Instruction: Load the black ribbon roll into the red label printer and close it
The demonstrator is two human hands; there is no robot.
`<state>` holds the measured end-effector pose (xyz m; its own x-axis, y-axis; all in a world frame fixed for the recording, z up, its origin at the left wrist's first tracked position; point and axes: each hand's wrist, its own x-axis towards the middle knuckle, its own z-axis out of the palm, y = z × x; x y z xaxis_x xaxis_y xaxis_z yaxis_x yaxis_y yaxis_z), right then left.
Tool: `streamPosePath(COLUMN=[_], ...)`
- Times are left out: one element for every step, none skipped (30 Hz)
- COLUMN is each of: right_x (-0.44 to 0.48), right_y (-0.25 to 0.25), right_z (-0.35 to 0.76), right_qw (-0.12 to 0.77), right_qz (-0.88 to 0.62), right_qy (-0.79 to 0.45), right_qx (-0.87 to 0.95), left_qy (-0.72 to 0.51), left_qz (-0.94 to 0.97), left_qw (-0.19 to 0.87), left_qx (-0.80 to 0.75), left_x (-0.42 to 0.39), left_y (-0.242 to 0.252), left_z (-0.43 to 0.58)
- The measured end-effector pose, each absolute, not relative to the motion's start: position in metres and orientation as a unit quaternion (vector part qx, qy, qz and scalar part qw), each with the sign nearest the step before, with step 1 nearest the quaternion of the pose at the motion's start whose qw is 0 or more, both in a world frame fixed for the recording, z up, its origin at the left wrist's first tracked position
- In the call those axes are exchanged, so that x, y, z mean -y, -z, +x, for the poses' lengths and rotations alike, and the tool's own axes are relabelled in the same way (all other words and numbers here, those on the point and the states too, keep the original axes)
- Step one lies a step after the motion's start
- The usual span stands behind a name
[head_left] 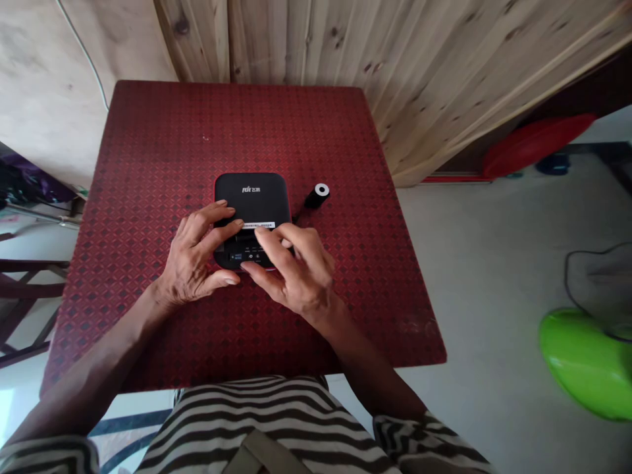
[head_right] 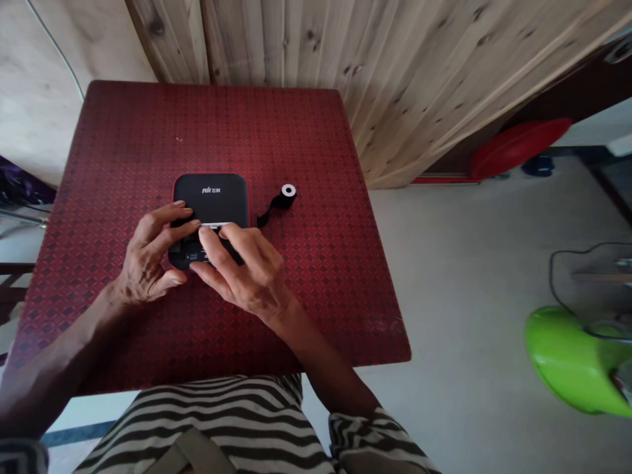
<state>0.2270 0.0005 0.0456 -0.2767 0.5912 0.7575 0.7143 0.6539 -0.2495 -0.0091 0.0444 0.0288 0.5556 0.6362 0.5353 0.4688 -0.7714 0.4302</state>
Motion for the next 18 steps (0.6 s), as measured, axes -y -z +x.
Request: streamPosePath(right_x=[0.002,0.004,0.007,0.010,0.013,0.016,0.019,0.021,0.022,0.023,0.023,0.022,0.021,0.019,0.018,0.016,0.015,0.014], right_y=[-0.044,-0.041,-0.037,-0.032,-0.025,-0.019,-0.011,-0.004,0.002,0.007,0.012,0.015,0.018,0.020,0.022,0.024,0.025,0.027], right_z=[0.230,0.233,0.236,0.238,0.241,0.242,0.243,0.243,0.243,0.242,0.241,0.239,0.238,0.237,0.236,0.236,0.235,0.235], right_qw=[0.456,0.473,0.489,0.503,0.513,0.518,0.520,0.518,0.512,0.505,0.495,0.487,0.479,0.472,0.467,0.462,0.457,0.453], right_qz=[-0.420,-0.436,-0.456,-0.476,-0.492,-0.502,-0.506,-0.508,-0.509,-0.511,-0.512,-0.512,-0.511,-0.509,-0.507,-0.506,-0.505,-0.506], right_qy=[0.051,0.030,0.007,-0.019,-0.045,-0.069,-0.090,-0.109,-0.124,-0.134,-0.142,-0.147,-0.151,-0.153,-0.154,-0.157,-0.160,-0.162], right_qx=[0.783,0.765,0.743,0.721,0.702,0.689,0.682,0.680,0.681,0.683,0.687,0.692,0.698,0.703,0.708,0.712,0.714,0.715], left_qy=[-0.344,-0.340,-0.339,-0.343,-0.349,-0.357,-0.366,-0.371,-0.374,-0.373,-0.372,-0.371,-0.370,-0.370,-0.372,-0.373,-0.375,-0.375], left_qz=[0.875,0.875,0.873,0.869,0.864,0.856,0.849,0.843,0.839,0.838,0.838,0.840,0.842,0.843,0.843,0.843,0.843,0.843], left_qw=[0.118,0.116,0.113,0.106,0.096,0.083,0.067,0.051,0.036,0.024,0.012,0.003,-0.004,-0.008,-0.011,-0.012,-0.012,-0.010], left_qx=[-0.319,-0.325,-0.332,-0.340,-0.351,-0.364,-0.376,-0.387,-0.394,-0.398,-0.398,-0.396,-0.392,-0.390,-0.388,-0.387,-0.386,-0.385], left_x=[-0.043,-0.042,-0.039,-0.036,-0.032,-0.028,-0.023,-0.018,-0.013,-0.009,-0.006,-0.004,-0.003,-0.003,-0.004,-0.004,-0.005,-0.006], left_y=[-0.029,-0.030,-0.030,-0.031,-0.031,-0.031,-0.030,-0.029,-0.027,-0.025,-0.022,-0.020,-0.017,-0.014,-0.012,-0.010,-0.009,-0.009], left_z=[-0.008,-0.008,-0.007,-0.007,-0.007,-0.008,-0.008,-0.010,-0.011,-0.012,-0.013,-0.014,-0.015,-0.016,-0.016,-0.016,-0.016,-0.016])
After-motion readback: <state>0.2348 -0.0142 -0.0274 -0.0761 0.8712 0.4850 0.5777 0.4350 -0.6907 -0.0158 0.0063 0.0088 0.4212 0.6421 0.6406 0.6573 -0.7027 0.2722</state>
